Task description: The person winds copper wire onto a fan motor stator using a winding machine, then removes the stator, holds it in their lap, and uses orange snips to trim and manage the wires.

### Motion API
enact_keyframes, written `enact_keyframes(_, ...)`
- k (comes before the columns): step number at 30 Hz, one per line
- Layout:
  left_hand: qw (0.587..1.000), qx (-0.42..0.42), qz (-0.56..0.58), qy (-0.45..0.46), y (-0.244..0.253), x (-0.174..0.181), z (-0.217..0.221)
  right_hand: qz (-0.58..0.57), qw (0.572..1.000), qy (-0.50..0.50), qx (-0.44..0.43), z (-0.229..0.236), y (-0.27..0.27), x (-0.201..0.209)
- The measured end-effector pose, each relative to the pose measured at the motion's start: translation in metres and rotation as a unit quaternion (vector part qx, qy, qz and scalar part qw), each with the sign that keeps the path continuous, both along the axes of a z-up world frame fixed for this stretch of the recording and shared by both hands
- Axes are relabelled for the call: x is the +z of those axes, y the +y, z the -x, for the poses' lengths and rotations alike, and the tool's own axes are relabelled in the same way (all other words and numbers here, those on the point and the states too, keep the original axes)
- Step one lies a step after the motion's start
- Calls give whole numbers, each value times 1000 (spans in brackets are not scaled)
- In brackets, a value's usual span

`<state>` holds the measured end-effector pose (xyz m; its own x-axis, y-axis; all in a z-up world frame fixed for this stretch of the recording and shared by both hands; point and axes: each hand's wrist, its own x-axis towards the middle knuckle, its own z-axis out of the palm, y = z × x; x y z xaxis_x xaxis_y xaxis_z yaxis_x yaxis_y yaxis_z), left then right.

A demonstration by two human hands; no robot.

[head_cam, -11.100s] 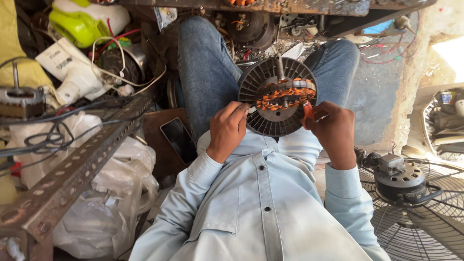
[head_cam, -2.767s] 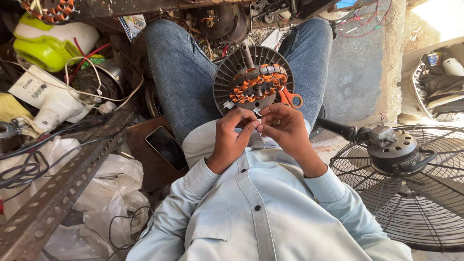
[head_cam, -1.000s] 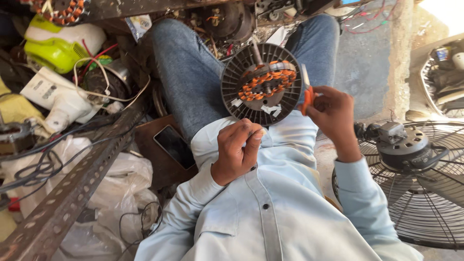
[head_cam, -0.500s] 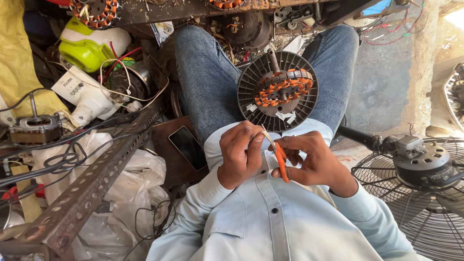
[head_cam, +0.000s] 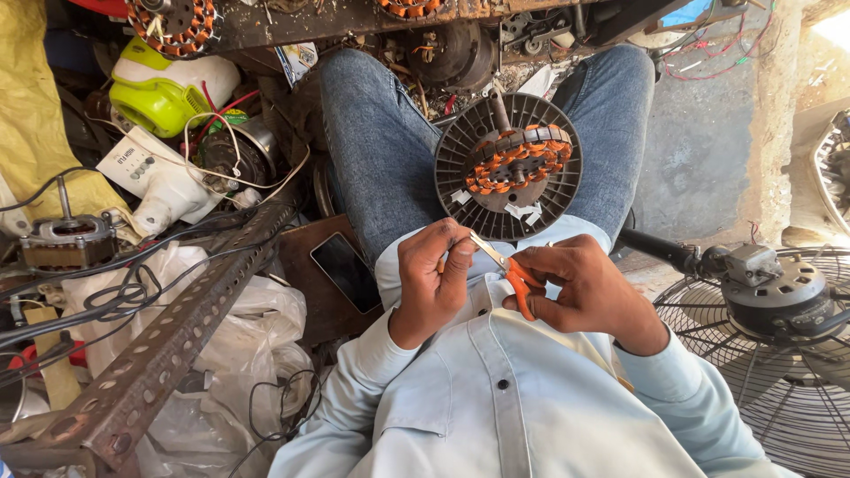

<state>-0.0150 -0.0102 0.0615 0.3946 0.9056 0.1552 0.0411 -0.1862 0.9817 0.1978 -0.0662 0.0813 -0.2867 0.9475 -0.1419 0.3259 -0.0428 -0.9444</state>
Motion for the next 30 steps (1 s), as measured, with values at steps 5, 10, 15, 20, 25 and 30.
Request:
enact_keyframes(5,1000,-19,6,15,2,-1,4,15,1000,19,11,4,3,1)
enact_keyframes(10,999,-22,21,20,4,-8,8,20,1000,12,-2,5,3,-6)
enact_keyframes(15,992,-61,112,-2,4,-15,11,41,999,-12,0,8,2,-7)
enact_keyframes(20,994,-57,82,34,3,-17,12,39,999,-11,-11,7,2,-20)
enact_keyframes(25,997,-41,51,28,3,-39,11,49,988,110,-99,-12,-11,-51)
enact_keyframes(30,978,69,-77,181,18,-74,11,-2,968,-29,-248,-37,-14,-80)
